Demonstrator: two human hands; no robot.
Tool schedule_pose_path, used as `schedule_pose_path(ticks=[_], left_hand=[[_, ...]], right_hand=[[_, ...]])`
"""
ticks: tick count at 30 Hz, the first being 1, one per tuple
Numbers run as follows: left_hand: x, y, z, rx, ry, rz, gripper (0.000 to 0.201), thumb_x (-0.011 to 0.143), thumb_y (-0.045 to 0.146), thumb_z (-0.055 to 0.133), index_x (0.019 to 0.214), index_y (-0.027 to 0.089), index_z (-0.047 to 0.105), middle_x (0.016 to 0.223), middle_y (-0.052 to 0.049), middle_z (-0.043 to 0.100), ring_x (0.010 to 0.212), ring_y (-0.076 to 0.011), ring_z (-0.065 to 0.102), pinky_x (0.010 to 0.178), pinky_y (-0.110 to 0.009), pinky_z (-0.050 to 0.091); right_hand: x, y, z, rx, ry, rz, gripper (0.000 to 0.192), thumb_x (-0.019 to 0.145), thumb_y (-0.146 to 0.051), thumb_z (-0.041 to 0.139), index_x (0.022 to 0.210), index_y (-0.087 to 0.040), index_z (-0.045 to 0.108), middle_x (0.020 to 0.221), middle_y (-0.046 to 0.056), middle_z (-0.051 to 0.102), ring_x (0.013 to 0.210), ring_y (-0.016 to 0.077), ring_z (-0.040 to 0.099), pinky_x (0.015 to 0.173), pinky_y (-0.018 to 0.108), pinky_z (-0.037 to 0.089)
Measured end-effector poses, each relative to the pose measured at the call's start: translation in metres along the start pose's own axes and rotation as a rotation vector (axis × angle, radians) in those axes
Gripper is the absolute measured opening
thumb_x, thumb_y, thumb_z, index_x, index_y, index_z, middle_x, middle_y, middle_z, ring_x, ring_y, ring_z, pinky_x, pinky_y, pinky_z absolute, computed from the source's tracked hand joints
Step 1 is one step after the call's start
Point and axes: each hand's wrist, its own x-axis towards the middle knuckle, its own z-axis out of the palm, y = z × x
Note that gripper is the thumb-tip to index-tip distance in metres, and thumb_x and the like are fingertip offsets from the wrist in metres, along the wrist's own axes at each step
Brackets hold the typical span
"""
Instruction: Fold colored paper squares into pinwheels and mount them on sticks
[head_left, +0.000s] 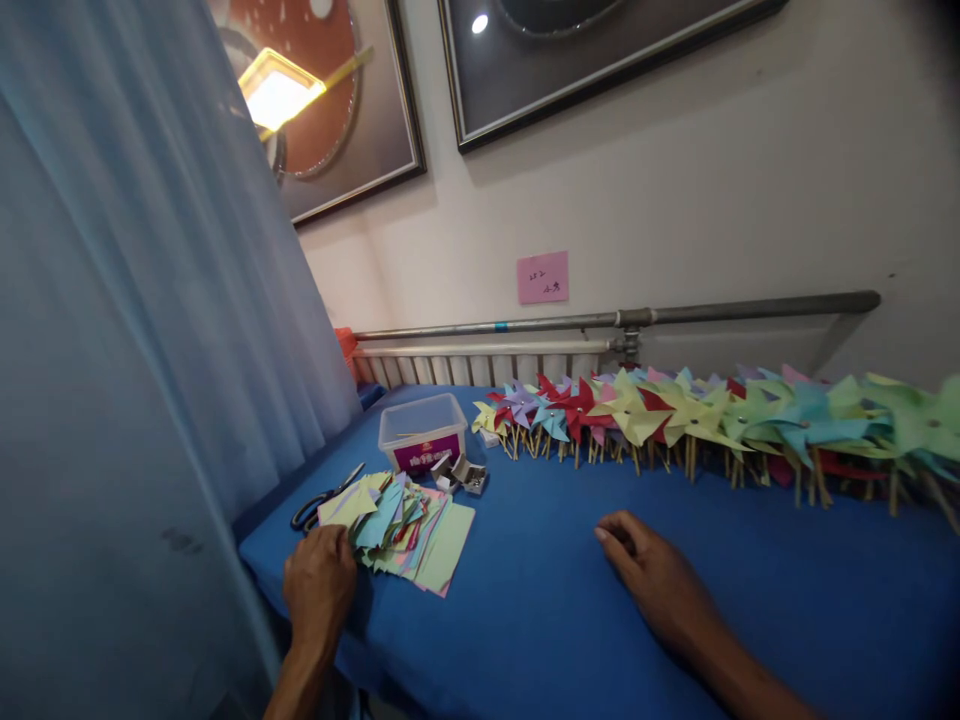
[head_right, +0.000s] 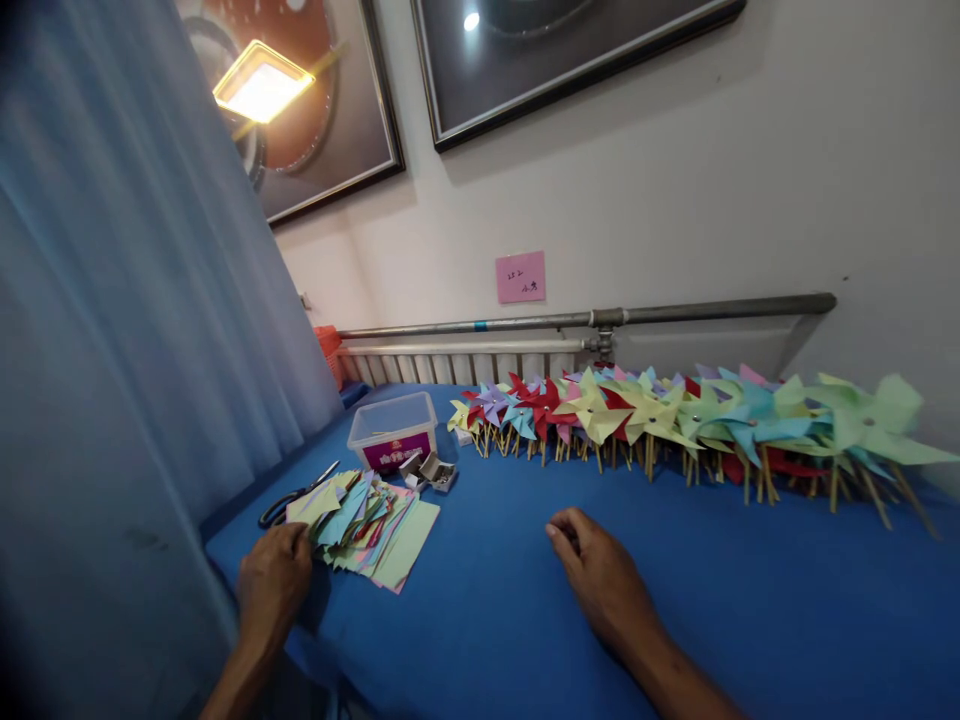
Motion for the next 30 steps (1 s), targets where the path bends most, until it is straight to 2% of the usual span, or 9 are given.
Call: schedule_pose_path(ticks=[6,8,10,12,15,18,21,26,30], left_hand=[[0.006,0.005,-0.010,-0.089,0.284,0.001,0.026,0.094,0.027,0.043,0.093,0.017,0.068,0.103,-0.014,0.073,0.097,-0.0285,0.063,0.088,-0.040,0.042],[0.015,0.011,-0.019,-0.206,0.378,-0.041,0.024,0.092,0.029,0.047,0.093,0.018,0.068,0.107,-0.014,0.072,0.103,-0.0295,0.063,0.094,-0.042,0.042],[0.024,0.023,-0.027,-0.427,0.367,-0.133,0.022,0.088,0.033,0.052,0.092,0.018,0.068,0.103,-0.012,0.072,0.101,-0.0281,0.064,0.093,-0.041,0.045],[0.031,0.042,-0.032,-0.779,0.220,-0.284,0.024,0.081,0.039,0.059,0.090,0.019,0.068,0.089,-0.007,0.072,0.087,-0.0241,0.066,0.082,-0.036,0.050],[0.035,0.085,-0.036,-1.380,-0.117,-0.471,0.032,0.067,0.042,0.074,0.083,0.017,0.065,0.072,-0.001,0.067,0.068,-0.0181,0.065,0.069,-0.031,0.051],[0.032,0.137,-0.038,-1.754,-0.532,-0.500,0.038,0.056,0.035,0.085,0.078,0.014,0.062,0.070,-0.001,0.067,0.060,-0.0127,0.062,0.065,-0.027,0.051],[0.027,0.183,-0.041,-1.850,-0.765,-0.472,0.040,0.053,0.033,0.089,0.075,0.013,0.061,0.069,-0.002,0.068,0.056,-0.0109,0.060,0.060,-0.025,0.049],[0.021,0.236,-0.039,-1.856,-0.906,-0.405,0.038,0.056,0.033,0.087,0.075,0.014,0.060,0.066,-0.002,0.067,0.052,-0.0110,0.060,0.057,-0.025,0.048],[0.021,0.266,-0.028,-1.818,-1.008,-0.393,0.034,0.060,0.029,0.084,0.073,0.015,0.056,0.063,-0.001,0.064,0.047,-0.0095,0.057,0.054,-0.024,0.045]], right_hand=[[0.001,0.004,0.001,0.017,0.009,-0.009,0.028,0.085,-0.050,0.048,0.077,-0.027,0.059,0.069,0.003,0.070,0.064,0.0237,0.064,0.061,0.033,0.046],[0.001,0.005,0.002,0.020,0.013,-0.013,0.027,0.085,-0.050,0.048,0.077,-0.027,0.059,0.068,0.003,0.069,0.064,0.0237,0.063,0.061,0.033,0.045],[0.001,0.005,0.003,0.030,0.008,-0.013,0.026,0.085,-0.049,0.049,0.077,-0.026,0.060,0.070,0.003,0.070,0.065,0.0238,0.064,0.063,0.033,0.046],[0.000,0.005,0.004,0.045,0.005,-0.006,0.026,0.085,-0.049,0.050,0.079,-0.026,0.061,0.074,0.004,0.071,0.068,0.0240,0.065,0.065,0.034,0.046],[0.001,0.001,0.004,0.090,0.027,0.004,0.029,0.085,-0.051,0.051,0.082,-0.025,0.063,0.078,0.004,0.072,0.072,0.0242,0.066,0.068,0.035,0.048],[0.004,-0.004,0.003,0.228,0.092,0.022,0.034,0.084,-0.054,0.054,0.091,-0.022,0.066,0.084,0.006,0.073,0.080,0.0250,0.067,0.073,0.036,0.050],[0.010,-0.006,0.004,0.450,0.134,0.035,0.043,0.081,-0.060,0.061,0.100,-0.022,0.067,0.095,0.009,0.074,0.089,0.0263,0.069,0.075,0.036,0.053],[0.017,0.002,0.011,0.893,0.066,0.208,0.058,0.076,-0.072,0.067,0.104,-0.022,0.067,0.106,0.011,0.074,0.086,0.0254,0.071,0.072,0.036,0.055],[0.019,0.010,0.007,1.037,0.033,0.282,0.057,0.080,-0.073,0.062,0.105,-0.021,0.069,0.105,0.012,0.075,0.091,0.0249,0.072,0.077,0.036,0.055]])
